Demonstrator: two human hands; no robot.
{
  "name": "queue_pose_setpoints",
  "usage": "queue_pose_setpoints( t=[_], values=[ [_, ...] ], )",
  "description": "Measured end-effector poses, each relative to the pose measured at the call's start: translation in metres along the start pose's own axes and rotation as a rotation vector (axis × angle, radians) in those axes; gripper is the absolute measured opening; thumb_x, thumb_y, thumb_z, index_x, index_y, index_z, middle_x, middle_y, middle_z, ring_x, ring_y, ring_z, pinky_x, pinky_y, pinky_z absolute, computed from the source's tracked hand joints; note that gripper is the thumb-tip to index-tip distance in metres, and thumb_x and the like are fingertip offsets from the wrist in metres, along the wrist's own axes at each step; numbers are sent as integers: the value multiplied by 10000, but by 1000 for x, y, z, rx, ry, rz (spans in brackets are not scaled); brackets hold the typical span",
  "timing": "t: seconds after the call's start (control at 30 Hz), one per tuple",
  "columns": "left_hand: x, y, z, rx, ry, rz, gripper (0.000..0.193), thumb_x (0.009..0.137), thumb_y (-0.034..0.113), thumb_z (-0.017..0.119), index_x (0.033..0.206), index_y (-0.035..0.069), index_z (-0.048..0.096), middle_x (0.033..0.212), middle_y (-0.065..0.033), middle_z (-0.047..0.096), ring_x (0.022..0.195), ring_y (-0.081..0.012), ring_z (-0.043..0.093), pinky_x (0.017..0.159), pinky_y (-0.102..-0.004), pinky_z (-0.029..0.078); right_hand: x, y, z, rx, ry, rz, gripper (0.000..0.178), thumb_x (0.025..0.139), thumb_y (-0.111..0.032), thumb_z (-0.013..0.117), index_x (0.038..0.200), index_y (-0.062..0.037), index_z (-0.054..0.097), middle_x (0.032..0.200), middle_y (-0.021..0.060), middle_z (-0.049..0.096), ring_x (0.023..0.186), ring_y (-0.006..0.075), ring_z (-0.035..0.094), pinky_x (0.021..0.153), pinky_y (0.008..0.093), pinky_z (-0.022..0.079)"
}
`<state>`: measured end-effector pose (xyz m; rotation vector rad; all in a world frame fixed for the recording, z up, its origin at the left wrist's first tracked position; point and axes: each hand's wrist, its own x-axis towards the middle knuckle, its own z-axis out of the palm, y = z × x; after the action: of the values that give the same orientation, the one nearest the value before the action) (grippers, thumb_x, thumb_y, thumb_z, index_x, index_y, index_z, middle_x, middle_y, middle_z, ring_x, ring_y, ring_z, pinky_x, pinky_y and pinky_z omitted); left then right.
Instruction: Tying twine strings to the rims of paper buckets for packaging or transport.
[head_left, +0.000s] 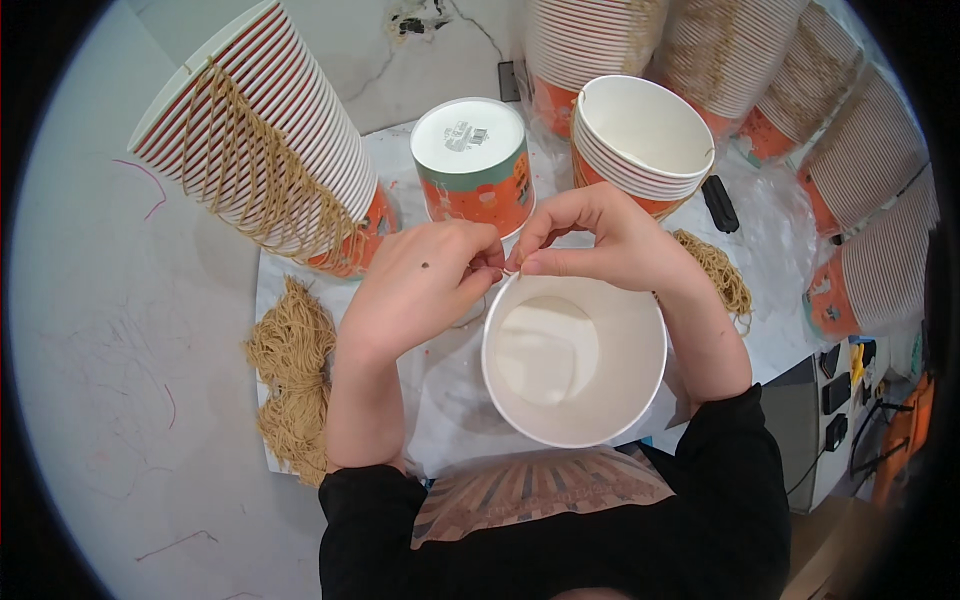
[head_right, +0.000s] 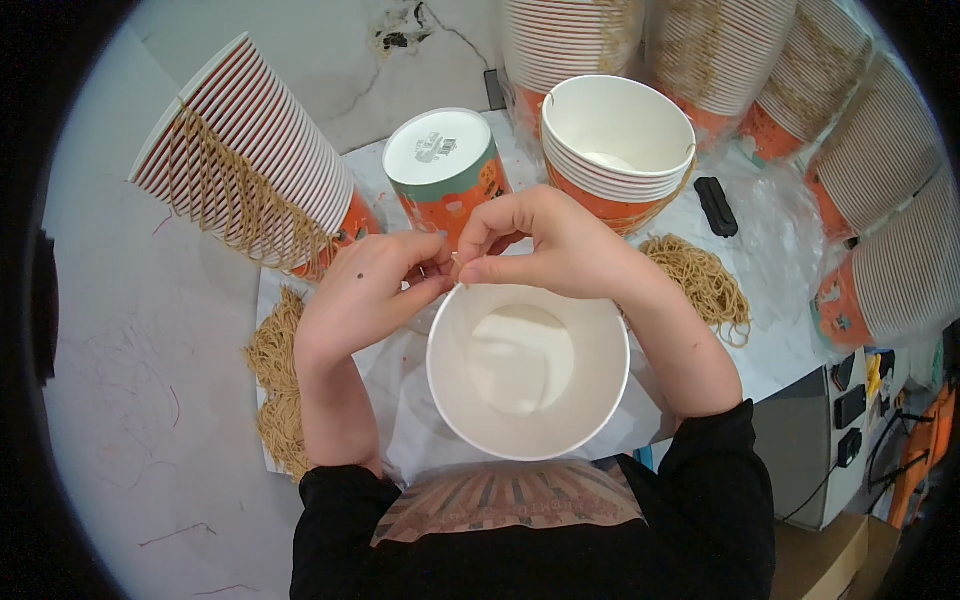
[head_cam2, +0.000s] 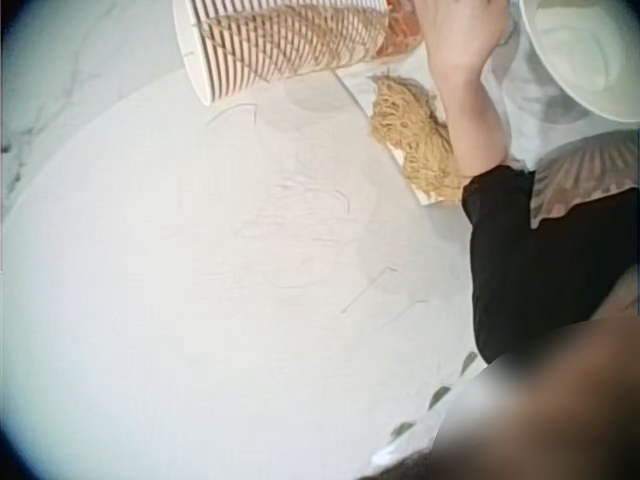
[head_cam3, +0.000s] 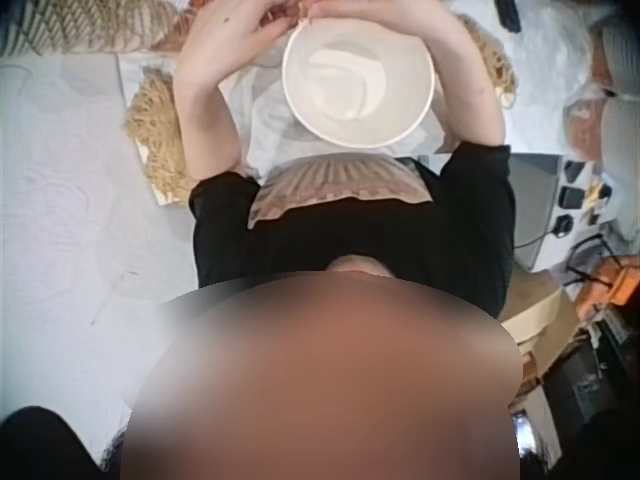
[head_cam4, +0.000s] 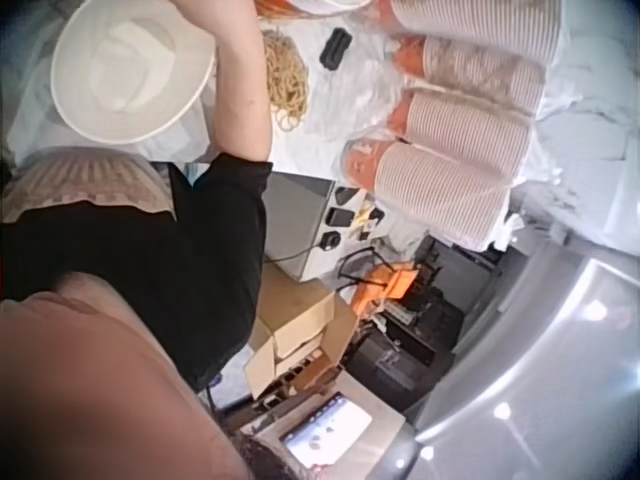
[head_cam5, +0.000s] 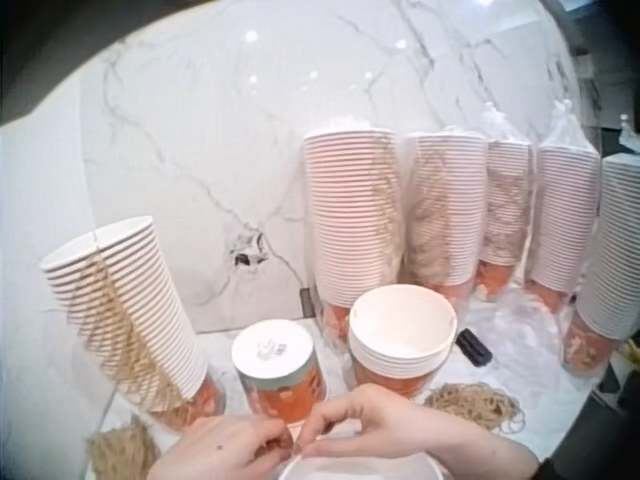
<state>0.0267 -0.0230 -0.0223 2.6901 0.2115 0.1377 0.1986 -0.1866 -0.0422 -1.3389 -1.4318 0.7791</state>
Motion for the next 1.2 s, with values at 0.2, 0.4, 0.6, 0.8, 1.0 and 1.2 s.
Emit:
queue_pose_setpoints(
  t=[0.2, 0.4, 0.6, 0.8, 1.0, 1.2],
  values=[
    [0, -2, 4, -11, 31, -18, 162, 860, 173, 710, 930, 27, 709, 840, -126, 731, 751, -287, 710, 658, -385, 519, -3, -7, -4, 91, 50, 72, 79, 959, -67, 709, 964, -1, 667, 932, 49, 736, 923, 121, 710, 863, 271, 551],
    [-2, -2, -2, -22, 25, -54, 146, 878, 183, 687, 924, 51, 729, 861, -139, 730, 835, -341, 709, 710, -466, 522, -5, -6, -8, 75, 45, 139, 74, 966, -65, 701, 955, -7, 656, 892, 27, 709, 874, 95, 690, 815, 256, 542],
    [0, -4, 0, -47, 45, -8, 140, 887, 170, 683, 925, 41, 723, 875, -136, 721, 861, -331, 700, 735, -461, 520, -5, -5, -8, 79, 76, 229, 75, 959, -63, 700, 980, 7, 686, 862, 5, 692, 799, 57, 648, 734, 216, 522],
    [4, -6, 5, -79, 88, 46, 145, 890, 133, 707, 923, -7, 686, 857, -123, 692, 781, -258, 669, 710, -377, 515, -6, -4, -7, -113, 114, 288, 93, 941, -68, 711, 945, 24, 726, 833, -4, 688, 749, 40, 629, 672, 207, 506],
    [8, -8, 9, -167, 187, 102, 127, 912, 117, 715, 945, -3, 694, 872, -92, 689, 803, -225, 660, 725, -356, 509, -6, 0, -2, -356, 190, 240, 103, 933, -73, 712, 949, 29, 714, 821, 18, 681, 736, 62, 615, 662, 229, 495],
    [19, -7, 18, -522, 198, 30, 135, 990, 115, 675, 992, -20, 681, 920, -36, 701, 852, -117, 669, 798, -279, 538, -8, -4, -1, -357, 158, 189, 95, 946, -69, 701, 972, 21, 690, 847, 31, 677, 780, 95, 627, 692, 262, 502]
  ],
)
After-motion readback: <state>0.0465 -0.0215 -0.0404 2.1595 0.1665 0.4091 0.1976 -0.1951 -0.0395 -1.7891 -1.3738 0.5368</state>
